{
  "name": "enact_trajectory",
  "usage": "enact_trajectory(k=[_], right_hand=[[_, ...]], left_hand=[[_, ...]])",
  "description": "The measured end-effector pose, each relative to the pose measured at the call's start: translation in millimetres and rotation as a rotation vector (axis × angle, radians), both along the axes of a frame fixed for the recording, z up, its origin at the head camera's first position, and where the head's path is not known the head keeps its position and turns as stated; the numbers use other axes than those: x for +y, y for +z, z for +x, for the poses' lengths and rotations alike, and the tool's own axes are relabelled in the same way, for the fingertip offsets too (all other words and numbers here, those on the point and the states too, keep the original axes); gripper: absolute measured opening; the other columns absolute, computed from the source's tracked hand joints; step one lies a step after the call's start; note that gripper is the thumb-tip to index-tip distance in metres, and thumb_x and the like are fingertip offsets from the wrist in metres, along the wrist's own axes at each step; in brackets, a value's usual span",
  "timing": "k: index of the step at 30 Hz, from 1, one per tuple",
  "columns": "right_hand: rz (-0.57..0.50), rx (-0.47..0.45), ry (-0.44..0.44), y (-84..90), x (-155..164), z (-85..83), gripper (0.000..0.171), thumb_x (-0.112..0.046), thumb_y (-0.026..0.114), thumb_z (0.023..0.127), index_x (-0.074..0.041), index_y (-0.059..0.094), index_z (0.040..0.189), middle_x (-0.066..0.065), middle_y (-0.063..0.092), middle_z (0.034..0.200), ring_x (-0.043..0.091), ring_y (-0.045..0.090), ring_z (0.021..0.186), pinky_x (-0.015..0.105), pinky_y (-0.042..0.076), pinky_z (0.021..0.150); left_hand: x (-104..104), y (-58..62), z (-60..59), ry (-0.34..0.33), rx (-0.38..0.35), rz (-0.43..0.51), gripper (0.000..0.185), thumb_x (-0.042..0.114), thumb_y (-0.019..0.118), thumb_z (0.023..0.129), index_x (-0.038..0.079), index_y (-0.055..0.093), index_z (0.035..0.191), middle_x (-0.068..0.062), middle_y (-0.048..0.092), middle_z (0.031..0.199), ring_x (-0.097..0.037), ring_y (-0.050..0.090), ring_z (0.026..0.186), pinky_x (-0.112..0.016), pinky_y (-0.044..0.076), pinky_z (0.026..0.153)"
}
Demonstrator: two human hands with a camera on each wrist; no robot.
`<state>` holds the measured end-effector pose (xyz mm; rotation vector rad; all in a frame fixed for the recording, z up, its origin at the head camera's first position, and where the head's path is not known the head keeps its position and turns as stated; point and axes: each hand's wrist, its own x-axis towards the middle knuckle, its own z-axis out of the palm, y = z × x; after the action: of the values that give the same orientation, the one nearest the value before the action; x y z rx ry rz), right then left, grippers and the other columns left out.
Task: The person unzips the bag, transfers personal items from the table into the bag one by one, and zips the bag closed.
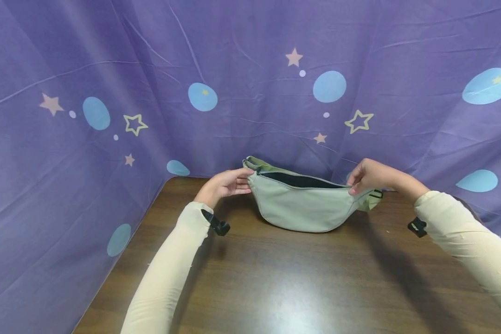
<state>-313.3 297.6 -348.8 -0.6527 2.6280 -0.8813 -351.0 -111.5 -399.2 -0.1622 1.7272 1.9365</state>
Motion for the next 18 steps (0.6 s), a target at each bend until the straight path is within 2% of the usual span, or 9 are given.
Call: enact_trajectory(k=[4, 8, 11, 13, 15, 18], right_hand=[[0.026, 0.061, -0.034, 1.1, -1.2, 1.3, 0.013, -0.001, 0.083, 0.080, 0.007, 0.076, 0.088, 0.013, 0.077, 0.083, 0.005, 0.064, 0.073, 0.016, 0.054, 0.063], [0.088, 0.179, -0.114, 4.7, -4.8, 1.1, 0.014, -0.006, 0.085, 0.079, 0.003, 0.078, 0.085, 0.011, 0.077, 0.080, 0.008, 0.061, 0.071, 0.020, 0.051, 0.063], [0.120, 0.215, -0.162, 5.7, -6.7, 0.3, 0.013, -0.009, 0.085, 0.081, 0.001, 0.078, 0.086, 0.010, 0.077, 0.079, 0.009, 0.060, 0.070, 0.023, 0.050, 0.064], [0.123, 0.215, -0.182, 5.0, -7.0, -0.2, 0.013, -0.010, 0.084, 0.081, 0.001, 0.079, 0.087, 0.009, 0.077, 0.080, 0.008, 0.060, 0.070, 0.024, 0.050, 0.064], [0.125, 0.217, -0.190, 4.1, -6.0, -0.8, 0.013, -0.011, 0.084, 0.082, 0.000, 0.079, 0.087, 0.009, 0.077, 0.080, 0.007, 0.061, 0.069, 0.024, 0.051, 0.064], [0.116, 0.221, -0.186, 4.1, -5.0, -2.1, 0.014, -0.010, 0.085, 0.080, 0.001, 0.079, 0.086, 0.010, 0.077, 0.080, 0.006, 0.060, 0.069, 0.023, 0.051, 0.064]], left_hand=[[0.2, -0.7, 0.1, 0.019, -0.008, 0.027, 0.016, 0.015, 0.052, 0.103, 0.009, 0.062, 0.092, -0.002, 0.065, 0.085, -0.013, 0.067, 0.077, -0.024, 0.064, 0.070], [4.5, -0.1, -0.7, 0.110, 0.029, 0.050, 0.025, 0.010, 0.056, 0.102, 0.012, 0.067, 0.080, -0.002, 0.069, 0.078, -0.013, 0.070, 0.070, -0.024, 0.064, 0.065], [8.0, 1.7, -0.7, 0.173, 0.052, 0.048, 0.025, 0.009, 0.058, 0.100, 0.013, 0.067, 0.078, -0.002, 0.069, 0.075, -0.013, 0.069, 0.068, -0.023, 0.063, 0.064], [9.1, 2.3, -0.3, 0.194, 0.050, 0.048, 0.024, 0.009, 0.058, 0.100, 0.014, 0.067, 0.078, -0.002, 0.069, 0.075, -0.014, 0.069, 0.069, -0.025, 0.065, 0.071], [9.0, 2.4, -0.2, 0.198, 0.037, 0.055, 0.022, 0.009, 0.059, 0.100, 0.013, 0.067, 0.080, -0.002, 0.069, 0.076, -0.014, 0.069, 0.071, -0.030, 0.065, 0.086], [6.6, 2.2, -1.1, 0.159, 0.007, 0.076, 0.020, 0.011, 0.057, 0.102, 0.013, 0.066, 0.084, -0.002, 0.069, 0.080, -0.014, 0.069, 0.076, -0.036, 0.056, 0.108]])
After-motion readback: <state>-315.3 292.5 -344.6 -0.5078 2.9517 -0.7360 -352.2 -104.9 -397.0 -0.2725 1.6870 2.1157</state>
